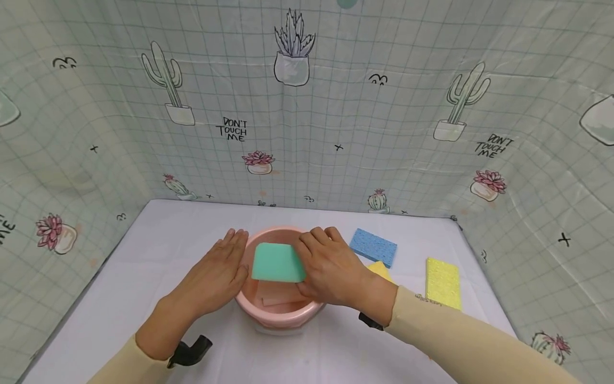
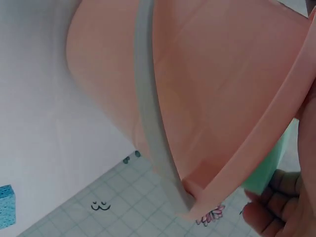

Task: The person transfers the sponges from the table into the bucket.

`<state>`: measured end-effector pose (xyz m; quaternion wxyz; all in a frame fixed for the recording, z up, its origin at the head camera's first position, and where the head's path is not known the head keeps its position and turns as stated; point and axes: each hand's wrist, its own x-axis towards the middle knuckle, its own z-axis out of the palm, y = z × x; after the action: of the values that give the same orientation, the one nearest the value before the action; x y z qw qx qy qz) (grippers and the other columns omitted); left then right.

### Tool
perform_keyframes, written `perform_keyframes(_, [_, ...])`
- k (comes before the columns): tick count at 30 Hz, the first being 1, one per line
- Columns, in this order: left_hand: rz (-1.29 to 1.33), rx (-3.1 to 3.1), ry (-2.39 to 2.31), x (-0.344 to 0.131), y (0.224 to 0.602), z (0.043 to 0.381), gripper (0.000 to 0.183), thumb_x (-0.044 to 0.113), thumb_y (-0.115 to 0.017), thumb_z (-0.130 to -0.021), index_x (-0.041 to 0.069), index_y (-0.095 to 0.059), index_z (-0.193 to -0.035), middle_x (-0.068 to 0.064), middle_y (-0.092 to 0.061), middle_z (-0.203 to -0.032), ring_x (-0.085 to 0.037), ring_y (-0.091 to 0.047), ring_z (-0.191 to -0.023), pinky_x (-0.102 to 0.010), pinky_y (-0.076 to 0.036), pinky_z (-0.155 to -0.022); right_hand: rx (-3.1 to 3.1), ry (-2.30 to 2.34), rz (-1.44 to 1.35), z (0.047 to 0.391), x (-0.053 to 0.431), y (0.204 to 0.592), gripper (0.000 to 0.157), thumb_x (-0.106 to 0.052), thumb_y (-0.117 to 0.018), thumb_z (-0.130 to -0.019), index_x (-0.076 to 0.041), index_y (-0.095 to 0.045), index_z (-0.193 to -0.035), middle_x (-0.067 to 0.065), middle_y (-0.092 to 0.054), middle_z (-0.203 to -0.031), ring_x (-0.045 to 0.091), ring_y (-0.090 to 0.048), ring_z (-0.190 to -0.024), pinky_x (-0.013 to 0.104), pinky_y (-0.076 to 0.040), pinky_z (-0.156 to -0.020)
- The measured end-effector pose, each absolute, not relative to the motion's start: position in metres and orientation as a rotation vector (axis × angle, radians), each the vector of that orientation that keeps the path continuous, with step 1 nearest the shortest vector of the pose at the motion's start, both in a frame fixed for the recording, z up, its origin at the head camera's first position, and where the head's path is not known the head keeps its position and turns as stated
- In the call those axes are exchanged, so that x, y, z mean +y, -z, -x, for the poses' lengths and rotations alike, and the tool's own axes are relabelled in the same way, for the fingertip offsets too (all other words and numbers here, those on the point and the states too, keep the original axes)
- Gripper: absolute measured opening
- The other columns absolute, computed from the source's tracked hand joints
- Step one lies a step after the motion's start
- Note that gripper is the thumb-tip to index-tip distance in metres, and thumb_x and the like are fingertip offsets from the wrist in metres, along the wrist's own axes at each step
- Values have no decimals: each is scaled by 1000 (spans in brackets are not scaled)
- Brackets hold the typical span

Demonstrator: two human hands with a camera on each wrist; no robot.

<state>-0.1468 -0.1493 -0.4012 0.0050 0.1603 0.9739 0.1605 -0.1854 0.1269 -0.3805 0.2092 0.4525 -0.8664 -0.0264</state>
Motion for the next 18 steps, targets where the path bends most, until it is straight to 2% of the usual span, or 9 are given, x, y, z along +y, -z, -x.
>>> perform_keyframes(7, [-506,3046,-546,-150,402,147,65,27,-40,-109,-8,-27,-163,-24,-29,-171,-37,-18,-163,-53,-20,-132,-2434,62,-1407,190,134,379,80,-67,-74,-85,-8,-59,-138,5,-64,-129,26,-58,-113,42,-47,-92])
perform_keyframes(18, [-513,3055,-541,-150,402,147,65,26,-43,-109,-8,-28,-162,-25,-30,-170,-38,-19,-162,-54,-21,-132,-2424,89,-1396,190,138,381,66,-58,-68,-93,-8,-61,-136,5,-65,-128,26,-58,-112,43,-48,-89])
